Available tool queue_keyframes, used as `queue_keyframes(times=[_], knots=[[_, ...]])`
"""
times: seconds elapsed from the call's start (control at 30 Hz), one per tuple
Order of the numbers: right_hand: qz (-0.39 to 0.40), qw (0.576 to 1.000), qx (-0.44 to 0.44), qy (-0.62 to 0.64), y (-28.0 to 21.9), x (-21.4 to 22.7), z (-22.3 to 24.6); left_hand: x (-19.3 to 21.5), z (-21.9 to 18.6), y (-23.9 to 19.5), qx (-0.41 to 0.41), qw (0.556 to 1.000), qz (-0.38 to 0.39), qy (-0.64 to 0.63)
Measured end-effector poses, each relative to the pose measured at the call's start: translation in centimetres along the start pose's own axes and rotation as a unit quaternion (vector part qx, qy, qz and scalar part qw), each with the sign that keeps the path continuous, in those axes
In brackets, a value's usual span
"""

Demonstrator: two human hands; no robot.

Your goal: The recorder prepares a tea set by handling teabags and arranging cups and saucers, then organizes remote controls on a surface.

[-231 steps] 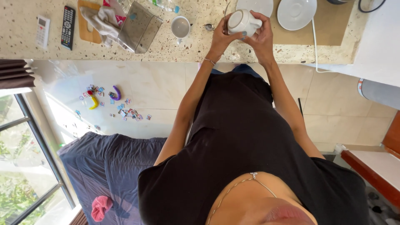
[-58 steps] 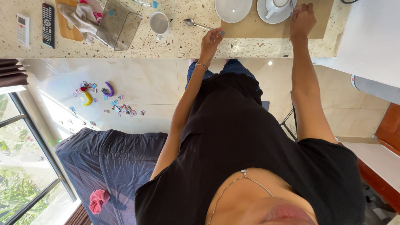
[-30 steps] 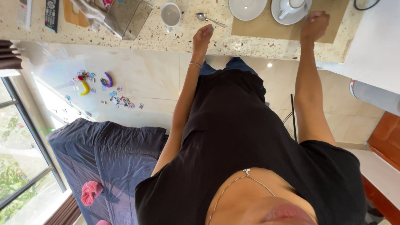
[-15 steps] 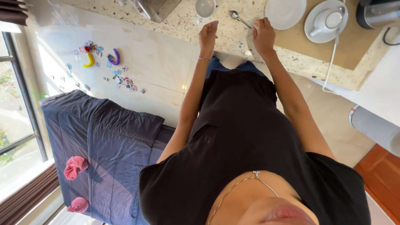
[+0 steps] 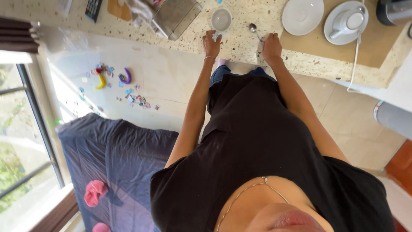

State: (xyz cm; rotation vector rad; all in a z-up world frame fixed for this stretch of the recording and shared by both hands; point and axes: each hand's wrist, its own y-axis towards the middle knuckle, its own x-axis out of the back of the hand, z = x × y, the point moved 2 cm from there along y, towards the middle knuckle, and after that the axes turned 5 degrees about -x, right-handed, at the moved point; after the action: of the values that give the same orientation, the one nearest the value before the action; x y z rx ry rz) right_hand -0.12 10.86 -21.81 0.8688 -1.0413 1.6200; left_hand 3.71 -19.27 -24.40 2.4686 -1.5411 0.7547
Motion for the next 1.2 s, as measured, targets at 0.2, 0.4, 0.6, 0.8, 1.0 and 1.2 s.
queue_keyframes(times=[0.2, 0.4, 0.6, 0.8, 1.0, 1.2], knots=[[0.028, 0.997, -0.073, 0.026, -3.1, 1.2, -1.2, 1.6, -2.0, 0.5, -0.119, 0.985, 0.040, 0.121], [-0.002, 0.992, -0.100, 0.082, -5.8, 5.0, -0.2, 2.1, -7.1, 0.0, -0.019, 0.995, 0.090, 0.044], [-0.026, 0.949, -0.128, 0.288, -5.6, 9.4, 3.5, -2.1, -10.3, -1.0, 0.009, 0.979, 0.164, -0.122], [0.023, 0.794, -0.053, 0.605, -5.3, 15.6, 5.9, -7.6, -15.9, -4.0, 0.101, 0.885, 0.375, -0.258], [-0.086, 0.769, -0.001, 0.633, -5.5, 16.4, 1.7, -12.4, -17.9, -6.7, 0.102, 0.827, 0.480, -0.273], [-0.118, 0.782, -0.009, 0.611, -4.0, 18.9, -3.0, -12.4, -20.1, -8.3, 0.143, 0.841, 0.472, -0.224]])
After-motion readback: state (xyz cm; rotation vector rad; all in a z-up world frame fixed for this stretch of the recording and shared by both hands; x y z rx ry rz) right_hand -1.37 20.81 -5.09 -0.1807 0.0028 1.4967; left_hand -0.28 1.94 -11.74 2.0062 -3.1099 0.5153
